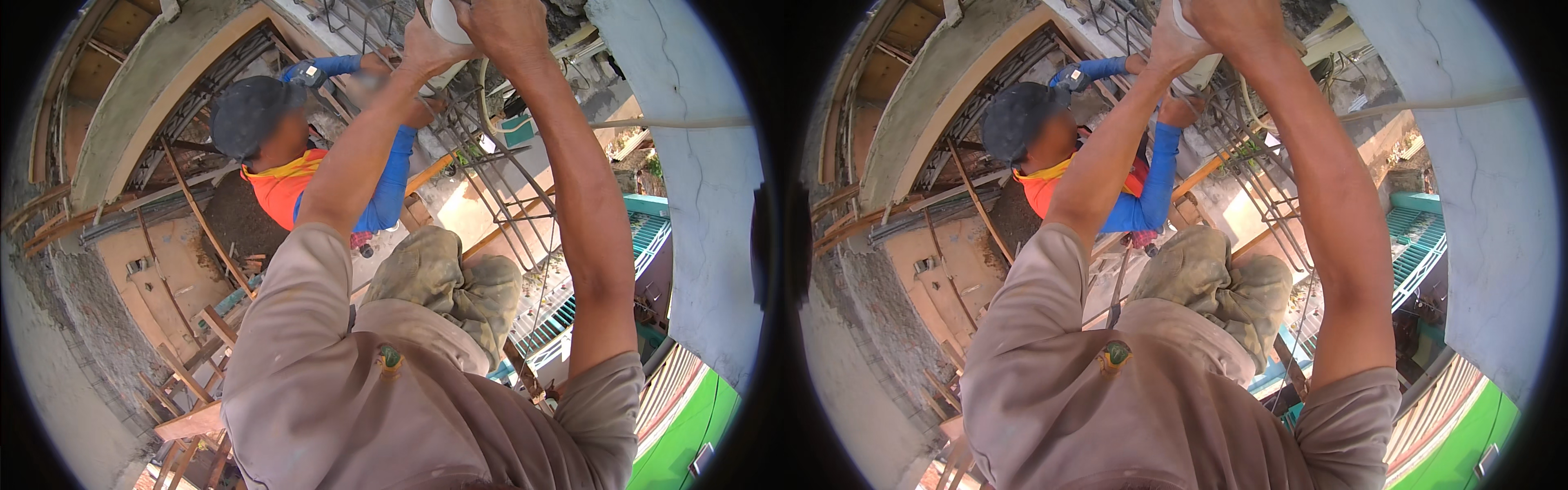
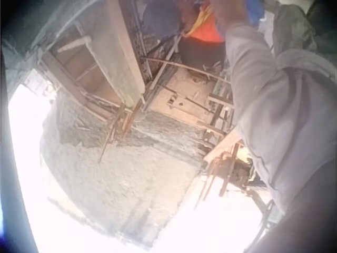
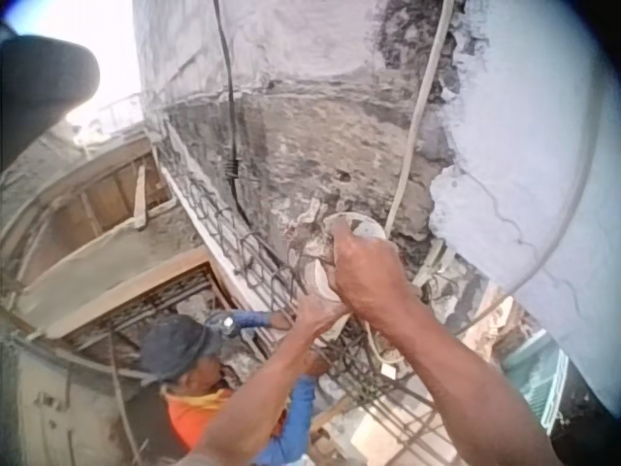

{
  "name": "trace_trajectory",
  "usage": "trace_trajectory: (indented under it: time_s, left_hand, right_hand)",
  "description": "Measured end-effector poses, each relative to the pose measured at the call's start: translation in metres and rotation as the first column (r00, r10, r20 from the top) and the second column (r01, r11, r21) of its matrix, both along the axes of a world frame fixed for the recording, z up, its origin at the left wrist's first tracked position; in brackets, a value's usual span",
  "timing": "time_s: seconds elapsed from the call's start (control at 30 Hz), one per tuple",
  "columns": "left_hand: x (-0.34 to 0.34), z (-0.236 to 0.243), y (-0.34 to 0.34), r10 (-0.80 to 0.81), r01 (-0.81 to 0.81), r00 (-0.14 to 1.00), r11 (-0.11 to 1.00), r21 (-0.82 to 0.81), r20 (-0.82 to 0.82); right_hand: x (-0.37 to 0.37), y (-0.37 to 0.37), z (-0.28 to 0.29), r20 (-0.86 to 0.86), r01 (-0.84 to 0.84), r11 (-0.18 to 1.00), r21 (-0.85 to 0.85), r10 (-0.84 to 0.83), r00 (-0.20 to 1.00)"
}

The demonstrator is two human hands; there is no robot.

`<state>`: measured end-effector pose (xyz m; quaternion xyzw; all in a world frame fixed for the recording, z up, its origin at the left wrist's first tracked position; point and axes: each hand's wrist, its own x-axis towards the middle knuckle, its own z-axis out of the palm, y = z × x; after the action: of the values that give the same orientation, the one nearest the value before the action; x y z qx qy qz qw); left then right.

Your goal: The person positions a white PVC pipe against a wall and ceiling, then uses a hammer to tap it into place. A coworker assists by holding the pipe steady while the person continues to secure it.

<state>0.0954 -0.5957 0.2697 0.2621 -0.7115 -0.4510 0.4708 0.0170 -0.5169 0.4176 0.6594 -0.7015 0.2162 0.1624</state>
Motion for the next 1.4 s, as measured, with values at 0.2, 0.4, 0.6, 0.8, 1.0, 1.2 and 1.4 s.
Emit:
trace_trajectory:
  time_s: [0.2, 0.4, 0.6, 0.8, 1.0, 1.2, 1.4]
  left_hand:
    - [-0.002, -0.003, -0.038, -0.115, 0.141, 0.978, 0.979, -0.146, 0.176]
    - [0.009, -0.002, -0.026, -0.167, 0.169, 0.974, 0.986, 0.002, 0.151]
    - [0.012, -0.007, -0.019, -0.096, 0.103, 0.992, 0.990, -0.101, 0.076]
    - [0.010, -0.020, 0.003, 0.102, -0.104, 0.979, 0.995, 0.001, 0.175]
    - [0.012, -0.035, -0.015, -0.010, -0.002, 0.963, 0.999, 0.046, 0.271]
    - [0.016, -0.040, -0.039, -0.277, 0.273, 0.940, 0.961, 0.048, 0.198]
    - [0.007, -0.032, 0.022, 0.288, -0.290, 0.957, 0.946, 0.148, 0.032]
  right_hand:
    - [0.017, -0.028, -0.004, -0.036, 0.125, 0.991, -0.050, -0.127, 0.991]
    - [0.010, -0.018, 0.006, -0.046, 0.051, 0.998, 0.025, -0.050, 0.998]
    - [-0.025, -0.009, 0.041, 0.144, -0.324, 0.934, 0.151, 0.303, 0.942]
    - [-0.023, 0.001, 0.030, 0.092, -0.195, 0.977, 0.088, 0.187, 0.978]
    - [0.004, -0.016, 0.016, 0.032, -0.023, 1.000, -0.006, 0.024, 0.999]
    - [0.017, -0.031, 0.017, 0.060, 0.023, 1.000, -0.020, -0.022, 0.998]
    - [0.024, -0.037, 0.005, -0.014, 0.102, 0.993, 0.063, -0.101, 0.995]
